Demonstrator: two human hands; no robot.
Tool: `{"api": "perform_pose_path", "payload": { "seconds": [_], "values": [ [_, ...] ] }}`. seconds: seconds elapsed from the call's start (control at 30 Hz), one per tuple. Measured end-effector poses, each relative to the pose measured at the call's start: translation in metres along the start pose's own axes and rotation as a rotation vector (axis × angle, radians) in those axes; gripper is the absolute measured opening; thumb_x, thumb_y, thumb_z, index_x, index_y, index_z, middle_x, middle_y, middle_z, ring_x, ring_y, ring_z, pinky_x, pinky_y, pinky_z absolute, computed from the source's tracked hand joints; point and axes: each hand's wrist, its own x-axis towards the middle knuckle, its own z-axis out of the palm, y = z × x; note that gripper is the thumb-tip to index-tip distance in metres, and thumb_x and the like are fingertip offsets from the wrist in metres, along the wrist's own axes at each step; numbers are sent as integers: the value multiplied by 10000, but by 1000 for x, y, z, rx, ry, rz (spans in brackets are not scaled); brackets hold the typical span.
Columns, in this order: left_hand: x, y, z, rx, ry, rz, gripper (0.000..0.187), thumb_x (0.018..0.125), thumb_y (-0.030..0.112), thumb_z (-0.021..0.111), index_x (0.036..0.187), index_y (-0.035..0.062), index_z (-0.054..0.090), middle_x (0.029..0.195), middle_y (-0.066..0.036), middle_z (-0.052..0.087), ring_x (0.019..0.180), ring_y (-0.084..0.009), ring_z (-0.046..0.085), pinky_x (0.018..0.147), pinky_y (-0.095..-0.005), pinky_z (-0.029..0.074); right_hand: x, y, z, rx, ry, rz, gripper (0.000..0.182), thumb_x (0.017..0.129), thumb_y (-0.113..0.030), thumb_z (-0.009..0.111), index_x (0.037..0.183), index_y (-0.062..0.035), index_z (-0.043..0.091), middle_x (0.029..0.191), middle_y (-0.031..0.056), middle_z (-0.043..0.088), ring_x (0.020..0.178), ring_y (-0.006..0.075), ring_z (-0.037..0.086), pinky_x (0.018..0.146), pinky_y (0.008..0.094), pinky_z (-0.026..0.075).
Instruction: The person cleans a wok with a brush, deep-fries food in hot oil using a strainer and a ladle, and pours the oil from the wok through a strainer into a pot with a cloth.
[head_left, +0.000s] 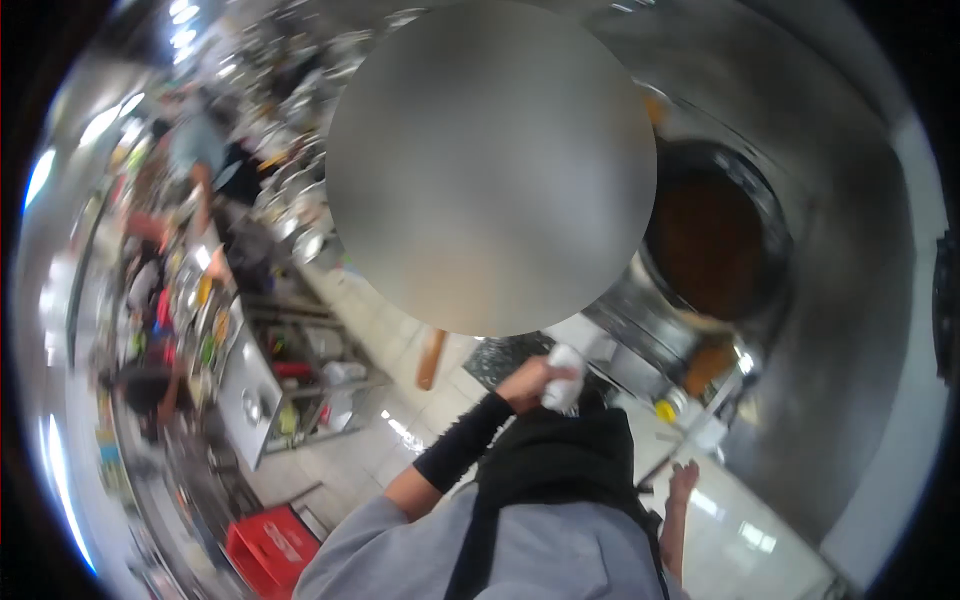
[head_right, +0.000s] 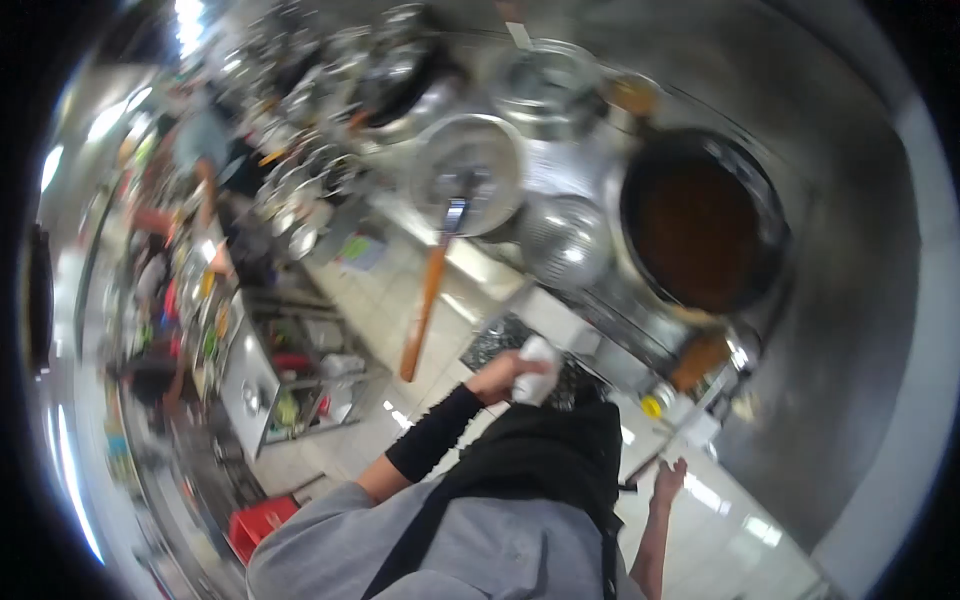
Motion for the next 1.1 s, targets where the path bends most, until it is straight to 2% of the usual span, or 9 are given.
{"api": "perform_pose_path", "payload": {
  "seconds": [0.1, 0.17, 0.27, 0.33, 0.53, 0.73, 0.8, 1.03, 1.1],
  "values": [
    [36, 3, -4, 464, -36, 258, 268, 882, 134, 723, 1112, -1, 698, 1067, -137, 721, 935, -250, 719, 843, -410, 588, -39, -15, -3, 174, -214, 220, 1045, 782, -296, 876, 1582, 1, 274, 1486, 234, 461, 1343, 327, 491, 1099, 421, 435],
    [54, 10, 3, 854, -108, 560, 269, 877, 132, 734, 1100, -14, 699, 1018, -122, 720, 883, -232, 713, 780, -387, 590, -50, 0, 19, 466, -238, 249, 966, 763, -335, 883, 1500, 7, 360, 1255, 160, 595, 1075, 242, 643, 907, 344, 539],
    [70, 49, 64, 136, 44, 31, 319, 916, 199, 761, 1122, -34, 693, 998, -94, 718, 860, -188, 700, 717, -337, 576, -47, 10, 55, 746, -272, 32, 512, 798, -340, 830, 1078, 28, 611, 896, 43, 671, 776, 133, 634, 660, 299, 506],
    [98, 53, 73, 229, 29, 99, 403, 907, 238, 794, 1167, -48, 679, 1030, -83, 712, 836, -173, 690, 696, -295, 568, -37, -3, 62, 600, -277, 267, 397, 797, -269, 839, 954, 35, 638, 737, 64, 656, 697, 218, 691, 628, 355, 529],
    [182, 82, 107, 215, 41, -121, 456, 1016, 476, 585, 1274, 100, 595, 1136, -90, 669, 974, -273, 657, 838, -528, 550, -27, -26, 69, -26, 102, 167, 408, 832, -347, 805, 734, 5, 624, 640, 134, 649, 636, 302, 676, 632, 453, 514],
    [241, 87, 168, 145, 34, -380, 597, 970, 722, 474, 1131, 161, 599, 1038, -104, 633, 1000, -288, 637, 852, -574, 542, -55, -54, 33, 276, 262, 17, 469, 902, -231, 767, 640, -48, 425, 542, 39, 455, 512, 147, 438, 488, 373, 371],
    [271, 73, 157, 32, -39, -336, 535, 900, 624, 678, 1099, 130, 634, 951, -90, 647, 964, -301, 659, 865, -519, 551, -56, -34, 34, 480, 231, -74, 476, 923, -125, 751, 636, -95, 372, 574, -31, 360, 554, 77, 338, 473, 316, 264],
    [230, 88, 164, 1290, -270, 808, 399, 685, 313, 919, 848, 22, 701, 797, -142, 715, 763, -309, 720, 716, -383, 580, -18, -139, -17, 517, 251, -62, 315, 999, -201, 694, 812, -79, 471, 531, -27, 438, 376, 76, 430, 347, 284, 332],
    [241, 82, 157, 1189, -329, 808, 391, 677, 293, 921, 856, 25, 700, 782, -130, 703, 745, -288, 716, 704, -377, 579, 9, -182, -36, 498, 256, -103, 255, 996, -208, 690, 877, -38, 541, 520, -9, 485, 354, 91, 442, 334, 288, 327]
  ]
}}
